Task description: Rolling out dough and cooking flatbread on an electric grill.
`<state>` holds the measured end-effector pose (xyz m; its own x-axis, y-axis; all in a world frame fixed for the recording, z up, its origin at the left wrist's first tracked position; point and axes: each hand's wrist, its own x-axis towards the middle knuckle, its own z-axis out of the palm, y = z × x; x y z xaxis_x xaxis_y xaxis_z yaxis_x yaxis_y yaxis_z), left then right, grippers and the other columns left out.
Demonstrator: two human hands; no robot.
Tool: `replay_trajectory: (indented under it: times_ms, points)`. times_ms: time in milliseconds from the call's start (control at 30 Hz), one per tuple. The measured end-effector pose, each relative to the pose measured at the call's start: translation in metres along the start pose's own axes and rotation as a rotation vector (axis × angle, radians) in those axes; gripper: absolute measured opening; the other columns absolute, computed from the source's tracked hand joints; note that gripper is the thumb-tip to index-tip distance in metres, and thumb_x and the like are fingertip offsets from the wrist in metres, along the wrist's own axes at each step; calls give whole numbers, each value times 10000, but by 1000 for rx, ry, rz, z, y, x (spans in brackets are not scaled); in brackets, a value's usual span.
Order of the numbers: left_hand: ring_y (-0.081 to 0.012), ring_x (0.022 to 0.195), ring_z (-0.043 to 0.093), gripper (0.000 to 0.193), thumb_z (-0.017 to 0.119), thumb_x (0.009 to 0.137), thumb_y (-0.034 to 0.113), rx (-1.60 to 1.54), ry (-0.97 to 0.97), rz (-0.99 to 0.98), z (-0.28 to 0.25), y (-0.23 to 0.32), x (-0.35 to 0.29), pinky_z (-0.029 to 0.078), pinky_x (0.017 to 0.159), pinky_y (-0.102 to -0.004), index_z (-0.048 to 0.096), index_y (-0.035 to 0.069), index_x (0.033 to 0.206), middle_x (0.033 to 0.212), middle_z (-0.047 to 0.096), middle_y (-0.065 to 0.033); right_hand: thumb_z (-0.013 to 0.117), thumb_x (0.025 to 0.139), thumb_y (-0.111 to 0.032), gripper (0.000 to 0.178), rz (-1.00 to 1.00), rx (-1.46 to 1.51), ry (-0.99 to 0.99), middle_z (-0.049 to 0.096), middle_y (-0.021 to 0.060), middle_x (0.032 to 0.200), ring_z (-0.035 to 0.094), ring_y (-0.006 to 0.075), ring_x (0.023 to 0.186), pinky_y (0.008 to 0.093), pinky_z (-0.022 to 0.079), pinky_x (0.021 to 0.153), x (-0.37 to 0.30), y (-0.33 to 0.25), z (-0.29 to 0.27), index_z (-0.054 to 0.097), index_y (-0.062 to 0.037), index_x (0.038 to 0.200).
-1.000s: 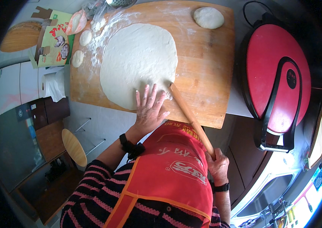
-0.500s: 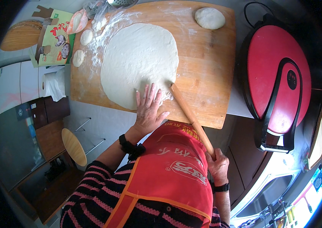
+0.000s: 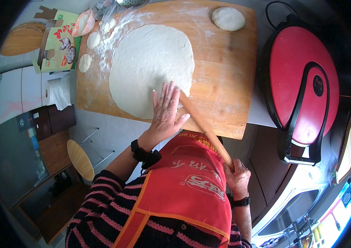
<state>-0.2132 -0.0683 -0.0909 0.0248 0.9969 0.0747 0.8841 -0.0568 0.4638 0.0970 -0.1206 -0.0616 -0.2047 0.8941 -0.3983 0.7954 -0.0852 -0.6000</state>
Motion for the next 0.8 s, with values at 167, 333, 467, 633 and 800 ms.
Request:
replay_trajectory:
  times_ms: [167, 333, 467, 633, 800]
  points:
    - [-379, 1419, 170, 717, 631, 826, 298, 55, -99, 27, -6, -2, -20, 19, 1107, -612, 328, 15, 1411, 1520, 263, -153, 738, 712, -139, 207, -54, -62, 45, 603, 135, 683, 611, 336, 599, 401, 489, 527, -4, 7, 3, 559, -61, 781]
    - [-390, 1408, 200, 709, 601, 844, 261, -22, -79, -2, -13, -7, -37, 43, 1103, -614, 292, -4, 1424, 1515, 253, -184, 705, 692, -73, 174, -133, -65, 159, 593, 134, 703, 607, 344, 621, 414, 484, 528, -10, 12, 7, 559, -54, 784]
    - [-366, 1416, 186, 793, 600, 841, 368, 57, -131, 19, -6, -4, -16, 23, 1128, -578, 251, -9, 1446, 1513, 242, -200, 680, 731, -52, 155, 7, 18, 122, 591, 140, 699, 588, 311, 570, 378, 468, 522, -8, 14, 0, 571, -34, 838]
    - [-351, 1428, 154, 805, 610, 823, 420, 123, -160, 120, 4, -5, -8, 15, 1125, -593, 312, -25, 1424, 1516, 244, -190, 670, 793, -69, 134, 63, 294, 151, 561, 141, 677, 542, 214, 559, 335, 459, 536, 34, -23, -1, 572, -17, 867]
    - [-346, 1430, 147, 826, 649, 801, 377, 146, -232, 101, -4, 9, -3, 0, 1122, -597, 299, -36, 1425, 1517, 233, -201, 644, 823, -228, 283, -50, 91, 131, 625, 206, 863, 619, 388, 791, 460, 499, 693, 95, -62, 4, 565, -19, 997]
